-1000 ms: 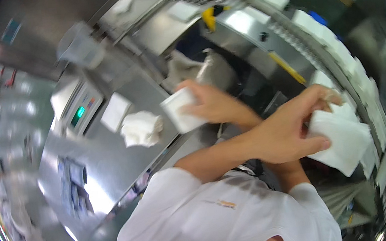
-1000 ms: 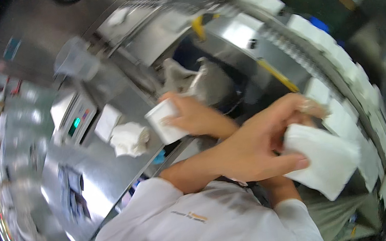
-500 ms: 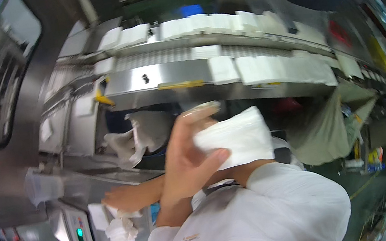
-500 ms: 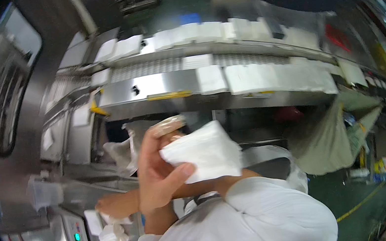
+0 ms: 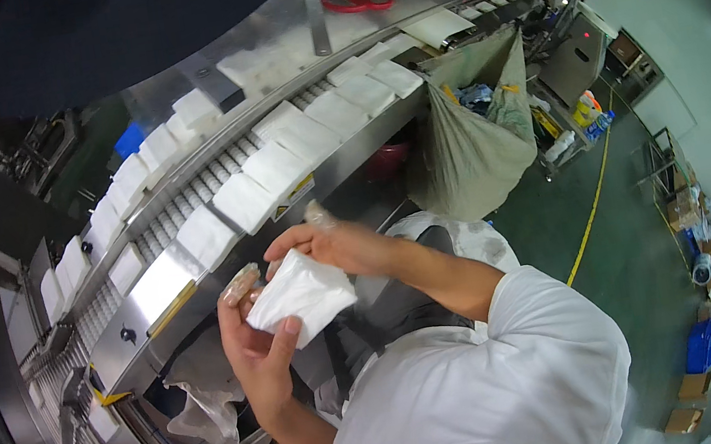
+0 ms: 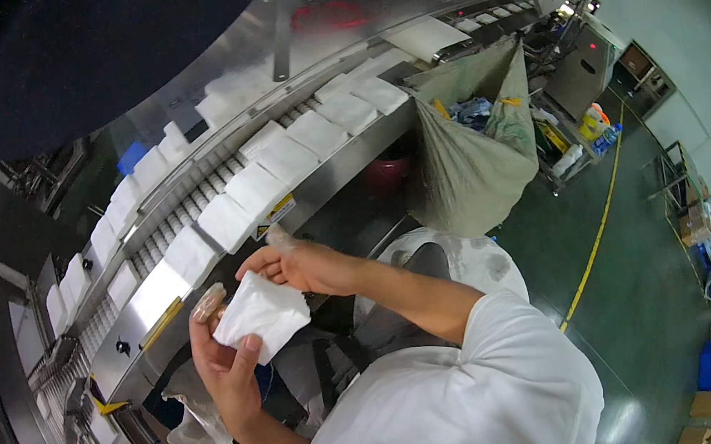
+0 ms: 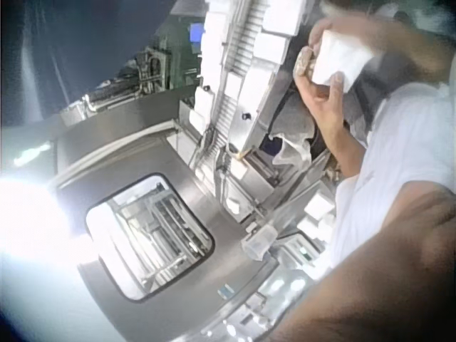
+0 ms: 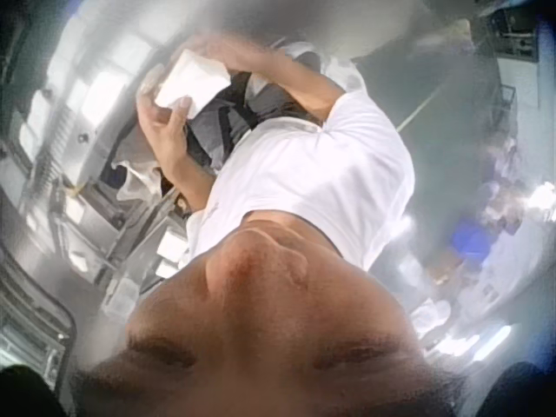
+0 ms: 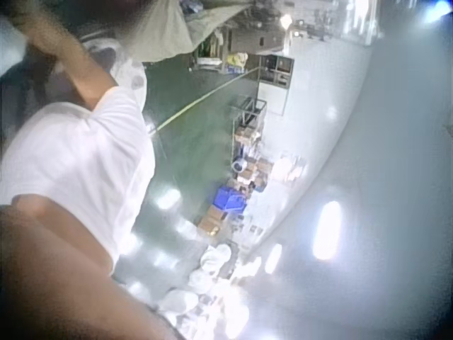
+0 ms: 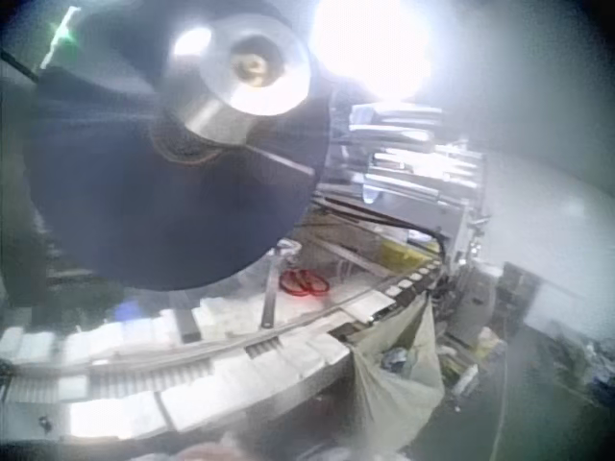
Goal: The person picks up white blocks from a conveyor belt, places them into plastic bags, and sets the bags onto a scale or a different section of the workspace.
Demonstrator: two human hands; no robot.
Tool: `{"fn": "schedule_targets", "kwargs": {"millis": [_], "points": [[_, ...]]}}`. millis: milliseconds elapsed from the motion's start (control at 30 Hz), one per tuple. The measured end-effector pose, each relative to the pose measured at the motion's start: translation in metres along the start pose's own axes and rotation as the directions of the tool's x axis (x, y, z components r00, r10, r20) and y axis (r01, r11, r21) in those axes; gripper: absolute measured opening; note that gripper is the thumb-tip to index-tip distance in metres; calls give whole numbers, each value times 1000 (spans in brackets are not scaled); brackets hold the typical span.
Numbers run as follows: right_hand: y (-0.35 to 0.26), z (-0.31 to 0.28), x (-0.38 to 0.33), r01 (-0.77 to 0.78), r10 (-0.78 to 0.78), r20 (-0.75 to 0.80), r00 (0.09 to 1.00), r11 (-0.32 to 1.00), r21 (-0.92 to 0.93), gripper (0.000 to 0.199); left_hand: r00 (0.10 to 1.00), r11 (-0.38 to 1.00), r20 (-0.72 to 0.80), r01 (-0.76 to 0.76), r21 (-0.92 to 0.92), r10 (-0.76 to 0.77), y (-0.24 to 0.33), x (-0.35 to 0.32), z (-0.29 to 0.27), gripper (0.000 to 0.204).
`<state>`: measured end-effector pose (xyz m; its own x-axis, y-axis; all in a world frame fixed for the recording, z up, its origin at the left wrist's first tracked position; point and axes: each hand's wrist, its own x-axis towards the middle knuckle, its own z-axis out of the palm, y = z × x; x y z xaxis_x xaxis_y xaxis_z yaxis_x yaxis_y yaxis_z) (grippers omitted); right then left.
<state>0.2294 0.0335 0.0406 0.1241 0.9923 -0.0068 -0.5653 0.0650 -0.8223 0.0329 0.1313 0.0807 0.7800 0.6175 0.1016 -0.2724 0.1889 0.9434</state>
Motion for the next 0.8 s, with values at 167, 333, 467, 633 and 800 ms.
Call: {"fn": "schedule_targets", "kwargs": {"millis": [167, 333, 467, 633, 800], "points": [[-17, -14, -64, 177, -279, -204, 938, 896, -407, 48, 995, 984, 81, -69, 162, 57, -30, 23, 37, 62], [-37, 10, -85, 44, -430, -283, 857, 610, -791, 55, 990, 972, 128, -92, 217, 65, -39, 20, 53, 59], [-35, 0, -99, 98, -419, -330, 846, 730, -676, 44, 982, 998, 182, -59, 27, 53, -47, 25, 54, 45], [-28, -15, -105, 141, -347, -396, 850, 874, -465, 32, 983, 992, 179, 67, -108, -47, -58, 25, 63, 33], [-21, -14, -108, 119, -357, -460, 813, 875, -469, 30, 978, 997, 202, 41, 62, -53, -56, 18, 67, 44]]}}
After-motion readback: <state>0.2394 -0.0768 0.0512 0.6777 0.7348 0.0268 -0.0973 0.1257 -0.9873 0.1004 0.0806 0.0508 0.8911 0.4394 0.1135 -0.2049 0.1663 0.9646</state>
